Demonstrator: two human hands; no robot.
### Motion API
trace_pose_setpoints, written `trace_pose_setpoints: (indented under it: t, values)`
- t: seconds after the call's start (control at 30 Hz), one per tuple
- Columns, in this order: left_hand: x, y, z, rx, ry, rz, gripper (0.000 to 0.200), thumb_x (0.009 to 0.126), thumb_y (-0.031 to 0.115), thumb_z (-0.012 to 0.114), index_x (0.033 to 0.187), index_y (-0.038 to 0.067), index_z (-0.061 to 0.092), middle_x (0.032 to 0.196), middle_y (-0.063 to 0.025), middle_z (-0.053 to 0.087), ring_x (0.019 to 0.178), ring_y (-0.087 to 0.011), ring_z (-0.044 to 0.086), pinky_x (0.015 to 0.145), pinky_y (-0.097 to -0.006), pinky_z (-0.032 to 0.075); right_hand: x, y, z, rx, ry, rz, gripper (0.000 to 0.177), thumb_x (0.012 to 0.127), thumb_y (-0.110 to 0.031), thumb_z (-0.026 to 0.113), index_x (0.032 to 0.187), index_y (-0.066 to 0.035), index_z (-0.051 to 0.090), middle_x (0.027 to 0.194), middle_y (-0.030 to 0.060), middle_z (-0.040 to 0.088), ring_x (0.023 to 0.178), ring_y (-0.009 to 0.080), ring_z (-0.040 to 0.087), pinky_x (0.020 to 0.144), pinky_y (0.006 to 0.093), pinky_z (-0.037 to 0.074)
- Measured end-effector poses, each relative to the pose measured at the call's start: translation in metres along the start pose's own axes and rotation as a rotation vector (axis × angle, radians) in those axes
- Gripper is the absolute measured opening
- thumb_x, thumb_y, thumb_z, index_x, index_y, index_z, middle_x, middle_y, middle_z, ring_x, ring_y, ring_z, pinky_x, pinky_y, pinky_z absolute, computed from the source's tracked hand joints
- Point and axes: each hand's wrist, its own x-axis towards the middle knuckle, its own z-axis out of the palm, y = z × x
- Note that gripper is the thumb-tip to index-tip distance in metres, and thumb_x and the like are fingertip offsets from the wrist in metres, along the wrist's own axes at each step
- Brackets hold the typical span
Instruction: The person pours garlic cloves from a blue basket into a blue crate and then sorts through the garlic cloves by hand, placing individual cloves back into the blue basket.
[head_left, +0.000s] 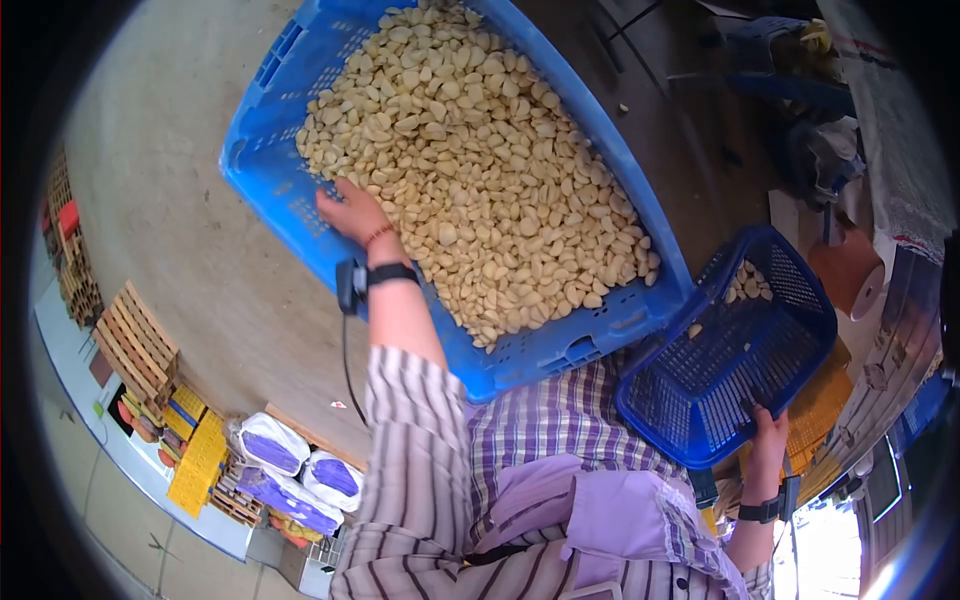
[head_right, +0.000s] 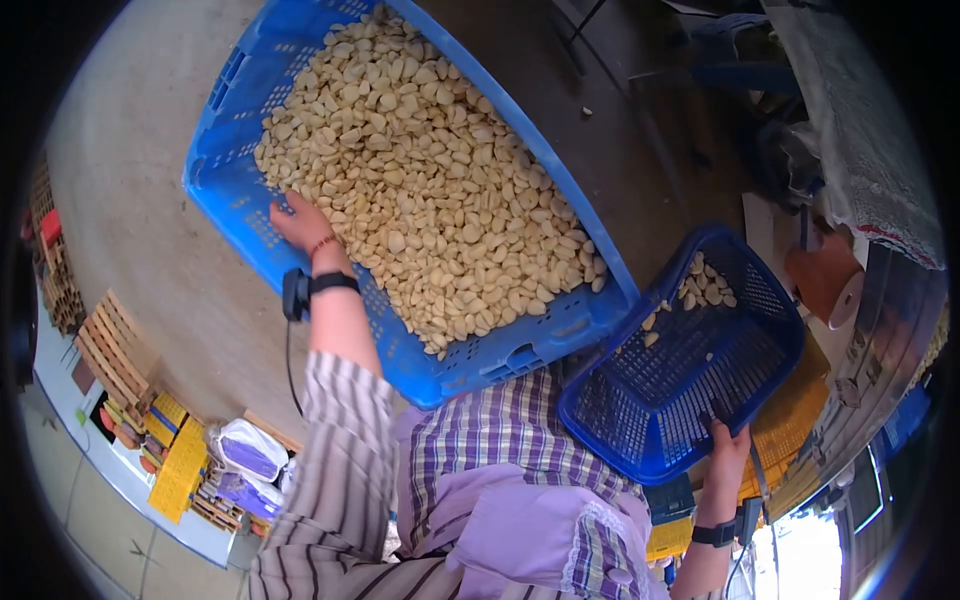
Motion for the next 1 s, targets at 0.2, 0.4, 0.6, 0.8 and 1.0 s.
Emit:
trace_pose_setpoints:
  t: [0.2, 0.4, 0.6, 0.8, 1.0]
  values:
    - [-0.033, 0.020, 0.026, 0.095, -0.304, 0.355, 0.030, 0.084, 0.030, 0.065, 0.099, 0.004, 0.067, 0.093, -0.0188, 0.067, 0.093, -0.0381, 0.061, 0.083, -0.0459, 0.046, 0.006, 0.009, -0.002, 0.014, -0.007, -0.011, 0.043, 0.092, -0.017, 0.050, 0.132, -0.002, 0.049, 0.126, 0.0142, 0.058, 0.115, 0.0266, 0.054, 0.103, 0.0383, 0.038]
    - [-0.131, 0.025, -0.038, 0.241, -0.692, 0.636, 0.037, 0.080, 0.026, 0.068, 0.112, 0.008, 0.063, 0.129, -0.0199, 0.050, 0.122, -0.0431, 0.042, 0.092, -0.0501, 0.046, 0.011, 0.007, -0.005, 0.056, -0.040, -0.050, 0.046, 0.092, -0.017, 0.049, 0.135, -0.002, 0.046, 0.129, 0.0155, 0.056, 0.118, 0.0274, 0.053, 0.103, 0.0385, 0.039]
    - [-0.169, 0.040, -0.136, 0.464, -1.067, 0.583, 0.058, 0.081, 0.027, 0.069, 0.136, 0.015, 0.051, 0.140, -0.0249, 0.042, 0.125, -0.0438, 0.041, 0.094, -0.0480, 0.048, 0.013, 0.012, -0.014, -0.030, -0.046, -0.055, 0.046, 0.092, -0.018, 0.048, 0.135, -0.002, 0.046, 0.131, 0.0154, 0.054, 0.120, 0.0287, 0.052, 0.105, 0.0394, 0.037]
    - [-0.137, 0.054, -0.170, 0.663, -1.563, 0.450, 0.056, 0.082, 0.044, 0.065, 0.129, 0.015, 0.058, 0.120, -0.0250, 0.060, 0.088, -0.0402, 0.066, 0.080, -0.0425, 0.054, 0.012, 0.009, -0.012, -0.034, -0.018, -0.041, 0.047, 0.091, -0.020, 0.050, 0.134, -0.002, 0.046, 0.127, 0.0146, 0.057, 0.115, 0.0277, 0.055, 0.102, 0.0386, 0.039]
    - [-0.088, 0.066, -0.122, 0.399, -0.928, 0.319, 0.028, 0.087, 0.029, 0.064, 0.104, 0.008, 0.069, 0.091, -0.0156, 0.068, 0.084, -0.0360, 0.066, 0.074, -0.0437, 0.052, 0.000, -0.005, -0.003, -0.038, -0.002, -0.016, 0.047, 0.091, -0.021, 0.051, 0.134, -0.002, 0.047, 0.127, 0.0139, 0.058, 0.112, 0.0260, 0.055, 0.098, 0.0374, 0.042]
